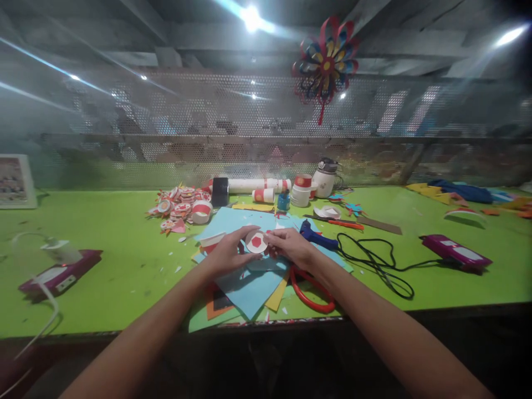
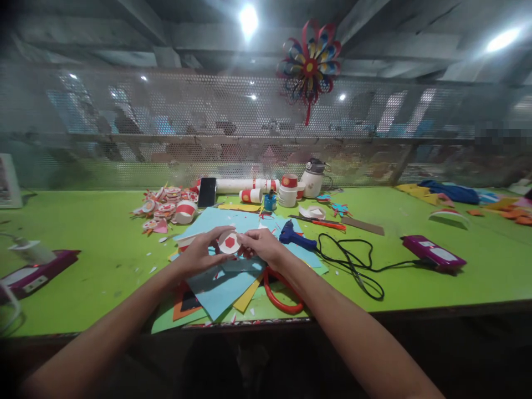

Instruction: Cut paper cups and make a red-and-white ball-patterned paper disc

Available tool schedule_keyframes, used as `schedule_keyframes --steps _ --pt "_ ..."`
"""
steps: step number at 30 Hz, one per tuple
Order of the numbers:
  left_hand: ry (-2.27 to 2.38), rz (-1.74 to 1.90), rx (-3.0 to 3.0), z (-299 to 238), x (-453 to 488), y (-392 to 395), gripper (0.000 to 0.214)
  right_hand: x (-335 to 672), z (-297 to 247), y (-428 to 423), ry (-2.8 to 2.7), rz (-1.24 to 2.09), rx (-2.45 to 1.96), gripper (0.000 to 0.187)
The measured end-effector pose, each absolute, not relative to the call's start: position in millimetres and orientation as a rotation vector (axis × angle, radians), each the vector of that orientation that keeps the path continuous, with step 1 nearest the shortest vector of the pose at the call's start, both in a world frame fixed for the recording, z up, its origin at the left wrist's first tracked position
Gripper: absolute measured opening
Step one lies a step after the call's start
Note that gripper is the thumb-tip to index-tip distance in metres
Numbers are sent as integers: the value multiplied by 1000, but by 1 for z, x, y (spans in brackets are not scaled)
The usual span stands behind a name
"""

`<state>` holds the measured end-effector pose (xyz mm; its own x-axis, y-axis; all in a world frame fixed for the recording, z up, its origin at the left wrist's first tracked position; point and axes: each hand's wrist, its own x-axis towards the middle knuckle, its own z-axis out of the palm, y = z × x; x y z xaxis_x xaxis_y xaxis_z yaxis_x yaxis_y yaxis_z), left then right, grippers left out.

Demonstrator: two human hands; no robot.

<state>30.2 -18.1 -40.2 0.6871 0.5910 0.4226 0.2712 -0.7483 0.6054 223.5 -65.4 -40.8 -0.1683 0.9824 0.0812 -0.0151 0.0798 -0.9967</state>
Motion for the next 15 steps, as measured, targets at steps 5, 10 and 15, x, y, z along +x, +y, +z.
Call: schedule_keyframes --steps 5,10,15 --pt "638 879 2347 -40 30 -15 58 222 -42 -64 -1319 1233 -1066 46" --pt "646 876 2319 -39 30 -17 55 225 -36 -63 -1195 1021 -1104 43" --pt "663 900 2311 -37 31 -18 49 231 -31 -62 -1104 839 -1122 38"
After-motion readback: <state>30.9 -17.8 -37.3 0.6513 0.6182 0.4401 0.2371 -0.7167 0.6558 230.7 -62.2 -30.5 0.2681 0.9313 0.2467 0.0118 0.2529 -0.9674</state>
